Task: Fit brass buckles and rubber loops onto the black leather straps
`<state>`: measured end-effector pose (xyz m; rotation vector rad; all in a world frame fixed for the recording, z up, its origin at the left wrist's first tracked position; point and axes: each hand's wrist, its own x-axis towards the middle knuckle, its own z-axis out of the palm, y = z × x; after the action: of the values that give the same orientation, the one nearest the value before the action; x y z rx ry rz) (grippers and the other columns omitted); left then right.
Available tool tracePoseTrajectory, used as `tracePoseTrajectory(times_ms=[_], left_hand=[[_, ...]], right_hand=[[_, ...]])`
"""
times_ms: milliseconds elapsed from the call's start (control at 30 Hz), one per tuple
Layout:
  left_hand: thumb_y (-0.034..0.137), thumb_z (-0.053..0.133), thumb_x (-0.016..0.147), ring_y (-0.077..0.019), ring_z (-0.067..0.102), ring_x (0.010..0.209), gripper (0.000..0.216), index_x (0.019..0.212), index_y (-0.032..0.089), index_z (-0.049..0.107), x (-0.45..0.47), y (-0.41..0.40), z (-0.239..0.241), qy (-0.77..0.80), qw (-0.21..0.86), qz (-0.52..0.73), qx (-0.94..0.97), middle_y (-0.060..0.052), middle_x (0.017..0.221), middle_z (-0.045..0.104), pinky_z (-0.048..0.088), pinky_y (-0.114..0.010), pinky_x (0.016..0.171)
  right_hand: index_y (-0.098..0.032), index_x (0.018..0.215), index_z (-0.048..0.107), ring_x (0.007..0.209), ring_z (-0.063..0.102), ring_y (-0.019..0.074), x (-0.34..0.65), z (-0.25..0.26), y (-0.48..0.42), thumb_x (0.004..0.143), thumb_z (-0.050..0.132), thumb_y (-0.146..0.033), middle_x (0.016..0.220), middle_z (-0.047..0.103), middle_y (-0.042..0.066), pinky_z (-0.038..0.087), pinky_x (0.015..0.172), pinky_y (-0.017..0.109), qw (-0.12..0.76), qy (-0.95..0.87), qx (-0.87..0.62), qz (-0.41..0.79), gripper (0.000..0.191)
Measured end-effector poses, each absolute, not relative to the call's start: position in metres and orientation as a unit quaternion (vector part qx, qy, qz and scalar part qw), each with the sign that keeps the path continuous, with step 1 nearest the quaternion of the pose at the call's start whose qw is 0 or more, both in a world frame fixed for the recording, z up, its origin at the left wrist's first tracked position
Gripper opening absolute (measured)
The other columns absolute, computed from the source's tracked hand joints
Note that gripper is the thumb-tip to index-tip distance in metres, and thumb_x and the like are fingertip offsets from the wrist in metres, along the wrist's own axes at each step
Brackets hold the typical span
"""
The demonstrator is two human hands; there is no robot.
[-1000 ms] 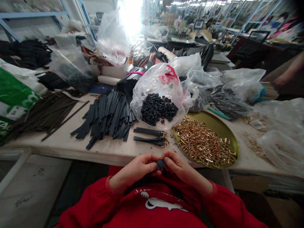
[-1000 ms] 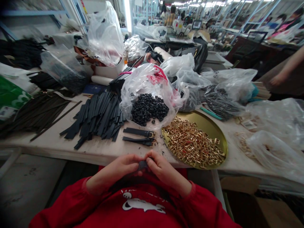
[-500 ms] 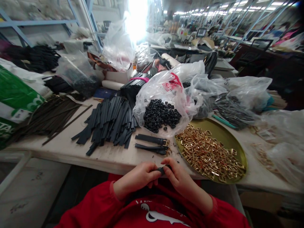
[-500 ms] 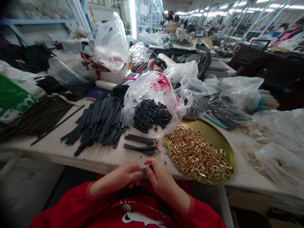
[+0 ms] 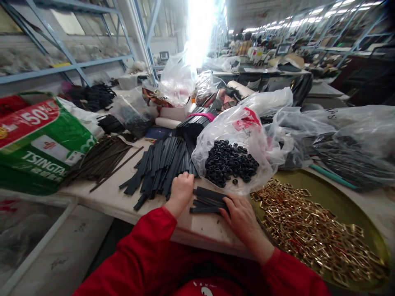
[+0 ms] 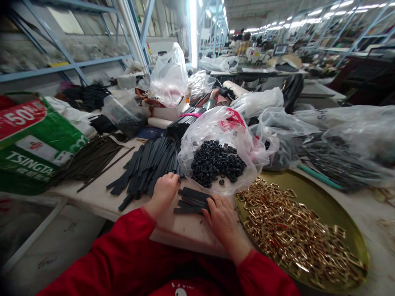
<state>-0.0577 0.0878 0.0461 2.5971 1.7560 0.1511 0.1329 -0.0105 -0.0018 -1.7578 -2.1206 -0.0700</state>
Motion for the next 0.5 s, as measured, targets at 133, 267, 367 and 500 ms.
tracePoseTrajectory(times_ms=[133, 267, 367, 500], left_hand=[[0.008, 0.035, 0.083, -0.0279, 0.057, 0.083, 0.025, 0.087, 0.007, 0.06, -0.06, 0.111, 0.033, 0.568, -0.029, 0.041, 0.822, -0.017, 0.089, 0.059, 0.039, -0.038, 0.067], [0.007, 0.036, 0.083, -0.0253, 0.057, 0.083, 0.024, 0.087, 0.008, 0.06, -0.062, 0.112, 0.034, 0.545, -0.041, 0.041, 0.836, -0.015, 0.087, 0.059, 0.037, -0.035, 0.069], [0.01, 0.038, 0.084, -0.0245, 0.056, 0.081, 0.023, 0.085, 0.009, 0.06, -0.067, 0.096, 0.044, 0.53, -0.047, 0.045, 0.845, -0.015, 0.085, 0.059, 0.037, -0.035, 0.069], [0.018, 0.037, 0.088, -0.023, 0.055, 0.08, 0.024, 0.082, 0.014, 0.059, -0.06, 0.042, 0.053, 0.494, -0.045, 0.058, 0.866, -0.011, 0.082, 0.059, 0.037, -0.034, 0.07]], right_hand=[[-0.016, 0.104, 0.059, 0.102, 0.051, 0.0285, 0.13, 0.0, -0.013, 0.083, 0.05, -0.035, 0.11, 0.061, 0.013, 0.036, 0.092, 0.044, 0.198, -0.753, -0.627, -0.03, 0.03], [-0.017, 0.104, 0.059, 0.104, 0.051, 0.0273, 0.13, 0.016, -0.022, 0.084, 0.048, -0.032, 0.112, 0.06, 0.012, 0.036, 0.093, 0.045, 0.248, -0.751, -0.611, -0.026, 0.027], [-0.018, 0.101, 0.06, 0.102, 0.053, 0.0262, 0.125, 0.03, -0.03, 0.085, 0.046, -0.028, 0.108, 0.061, 0.012, 0.039, 0.09, 0.043, 0.299, -0.743, -0.597, 0.037, 0.024], [-0.018, 0.104, 0.056, 0.077, 0.06, 0.0211, 0.107, 0.031, -0.033, 0.086, 0.042, -0.036, 0.088, 0.064, 0.009, 0.048, 0.067, 0.035, 0.378, -0.615, -0.61, 0.326, 0.029]])
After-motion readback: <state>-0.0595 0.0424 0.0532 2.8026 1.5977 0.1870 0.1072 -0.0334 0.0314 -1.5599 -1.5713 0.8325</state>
